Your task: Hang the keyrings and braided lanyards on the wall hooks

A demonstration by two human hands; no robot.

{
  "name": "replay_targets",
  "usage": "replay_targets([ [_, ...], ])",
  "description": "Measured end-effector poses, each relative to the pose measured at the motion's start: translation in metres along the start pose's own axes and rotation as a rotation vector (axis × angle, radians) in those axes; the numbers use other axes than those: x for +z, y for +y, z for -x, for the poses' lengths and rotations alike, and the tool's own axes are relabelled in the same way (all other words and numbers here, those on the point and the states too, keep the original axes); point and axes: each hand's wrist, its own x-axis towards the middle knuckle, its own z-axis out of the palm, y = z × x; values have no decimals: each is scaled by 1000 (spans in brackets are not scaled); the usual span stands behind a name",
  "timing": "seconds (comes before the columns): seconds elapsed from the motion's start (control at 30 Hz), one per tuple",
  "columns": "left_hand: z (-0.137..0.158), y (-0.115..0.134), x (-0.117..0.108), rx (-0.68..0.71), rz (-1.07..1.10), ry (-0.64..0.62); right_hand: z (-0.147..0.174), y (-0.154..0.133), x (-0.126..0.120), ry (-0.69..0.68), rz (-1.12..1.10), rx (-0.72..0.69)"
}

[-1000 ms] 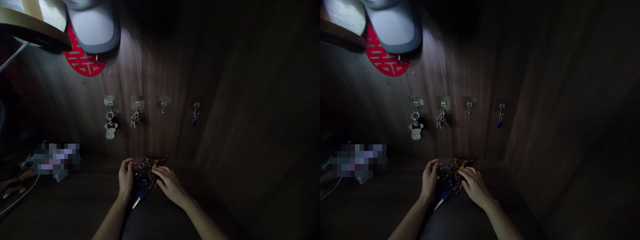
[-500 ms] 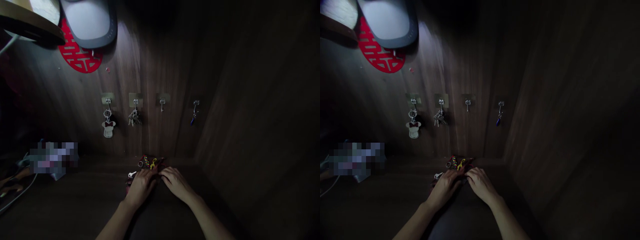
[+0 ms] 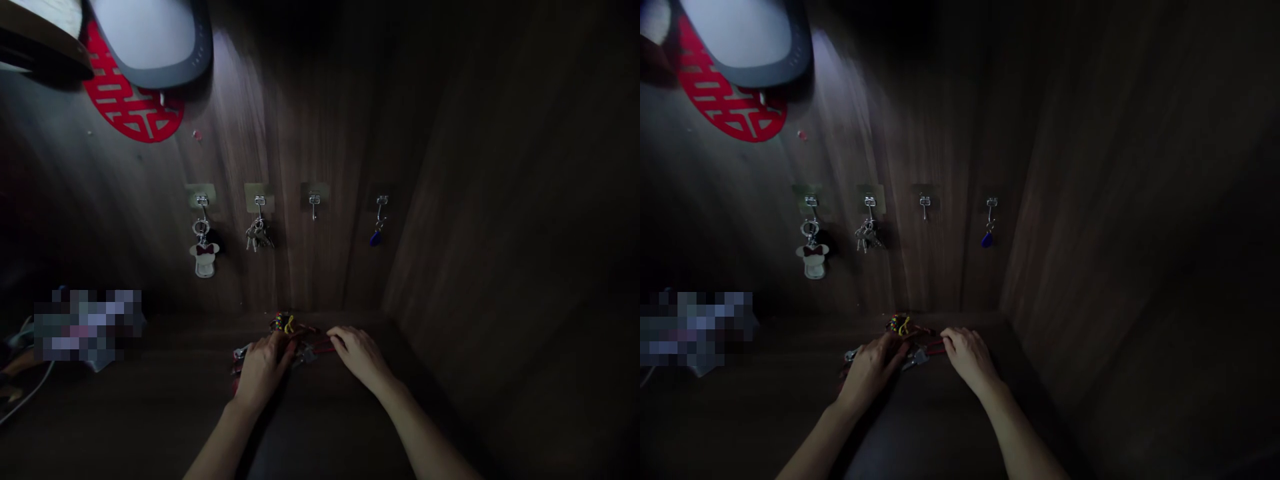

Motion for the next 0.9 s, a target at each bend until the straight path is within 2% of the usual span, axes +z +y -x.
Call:
replay_targets([
  [0.17,-1,-5,-5,-79,-110,-13,-1,5,6,-12,-4,87],
  [0.3,-1,-10,-12,-131,-198,-12,0,8,10,47,40,119],
  [0.43,0,-17,-16,-209,-249,-12,1,13,9,89,68,89],
  [0.53,-1,-20,-14,-205,-250,55,-1,11,5,137,20,31],
  [0.6,-2,-18,-13,-153,-205,128,-2,5,3,161,-87,22],
  [0.67,-3,-13,-11,-38,-92,163,-3,-5,2,160,-286,35],
  [0.8,-1,2,-5,222,200,81,-3,-28,2,88,-783,32],
  [0.9,4,9,4,278,333,2,1,-45,-2,25,-1059,28],
])
